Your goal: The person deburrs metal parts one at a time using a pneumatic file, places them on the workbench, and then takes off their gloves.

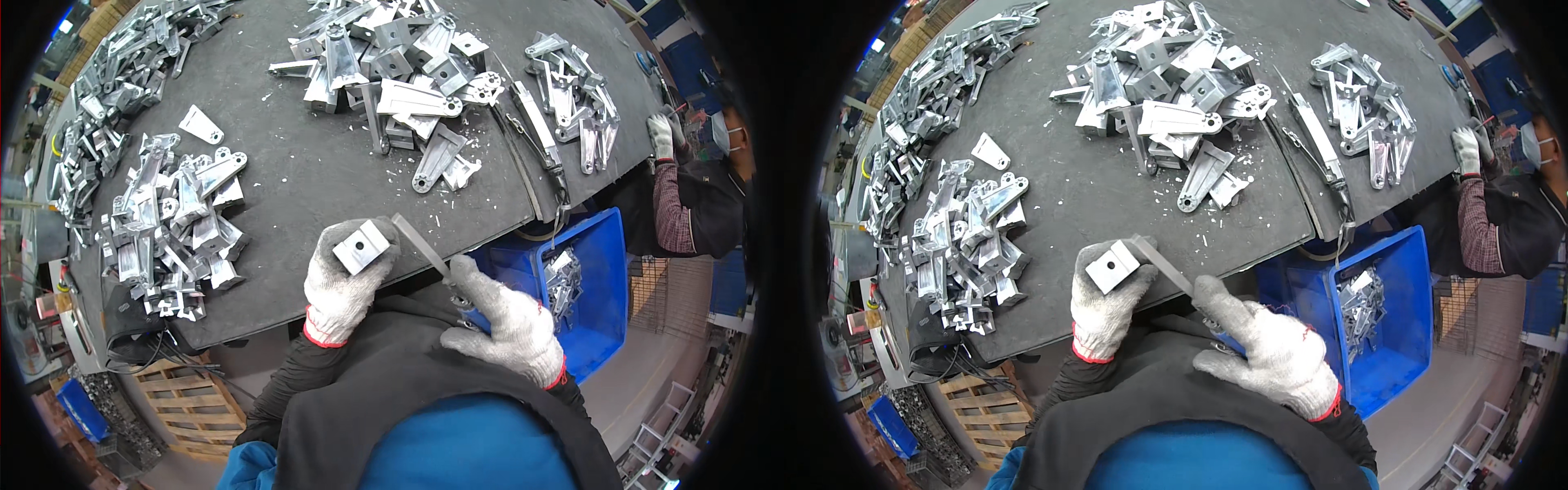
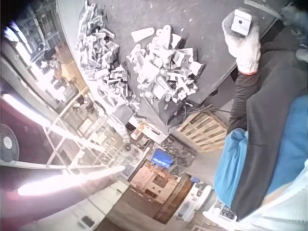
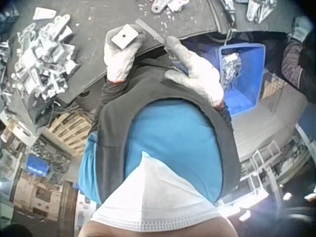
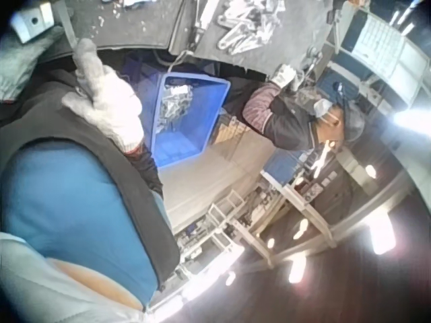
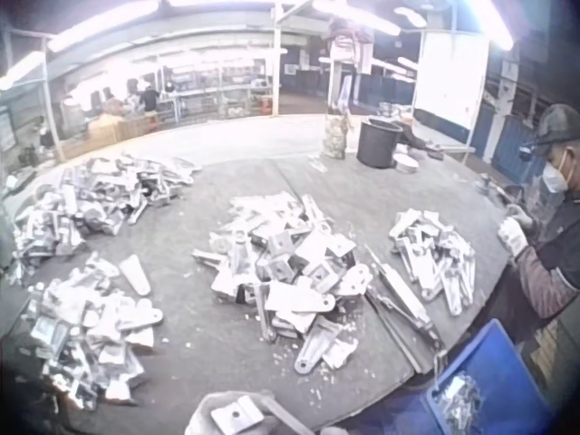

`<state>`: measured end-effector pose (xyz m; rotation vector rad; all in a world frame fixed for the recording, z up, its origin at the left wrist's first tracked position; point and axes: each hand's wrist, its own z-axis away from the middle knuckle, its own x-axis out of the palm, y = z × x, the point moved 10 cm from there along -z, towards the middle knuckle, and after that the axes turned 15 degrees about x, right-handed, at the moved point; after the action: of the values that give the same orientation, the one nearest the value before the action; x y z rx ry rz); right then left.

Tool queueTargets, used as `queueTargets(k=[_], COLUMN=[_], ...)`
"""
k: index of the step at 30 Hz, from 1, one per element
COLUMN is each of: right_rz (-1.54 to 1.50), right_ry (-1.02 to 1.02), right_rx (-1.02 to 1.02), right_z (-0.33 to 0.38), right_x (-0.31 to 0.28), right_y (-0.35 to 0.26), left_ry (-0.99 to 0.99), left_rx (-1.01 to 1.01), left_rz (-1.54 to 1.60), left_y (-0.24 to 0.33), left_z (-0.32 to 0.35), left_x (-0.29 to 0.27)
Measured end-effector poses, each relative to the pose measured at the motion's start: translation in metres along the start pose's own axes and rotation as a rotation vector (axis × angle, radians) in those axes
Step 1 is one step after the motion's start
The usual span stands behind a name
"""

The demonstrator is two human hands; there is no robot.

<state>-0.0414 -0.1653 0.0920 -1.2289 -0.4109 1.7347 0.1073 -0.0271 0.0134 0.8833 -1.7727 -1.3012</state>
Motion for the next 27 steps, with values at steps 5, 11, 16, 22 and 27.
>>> queueTargets(k=[5, 11, 16, 22, 27], right_rz=[0.057, 0.137, 0.248, 0.381, 0.485], right_ry=[-0.026, -0.136, -0.174, -0.040, -0.085], right_rx=[0.077, 0.193, 0.235, 0.148, 0.182], right_z=[0.001, -0.002, -0.001, -0.004, -0.003], right_x=[0.018, 0.024, 0.028, 0.023, 0.026], right_y=[-0.003, -0.009, -0.014, -0.026, -0.016], left_ry=[0.086, -0.017, 0.025, -0.009, 0.016], left_rx=[-0.090, -0.019, -0.024, -0.039, -0.024], left_rz=[0.114, 0.021, -0.056, -0.097, -0.067], left_y=[-0.011, -0.004, -0.009, -0.009, -0.008], left_z=[0.004, 0.007, 0.014, 0.014, 0.014], left_x=[0.002, 0.008, 0.003, 0.002, 0.001])
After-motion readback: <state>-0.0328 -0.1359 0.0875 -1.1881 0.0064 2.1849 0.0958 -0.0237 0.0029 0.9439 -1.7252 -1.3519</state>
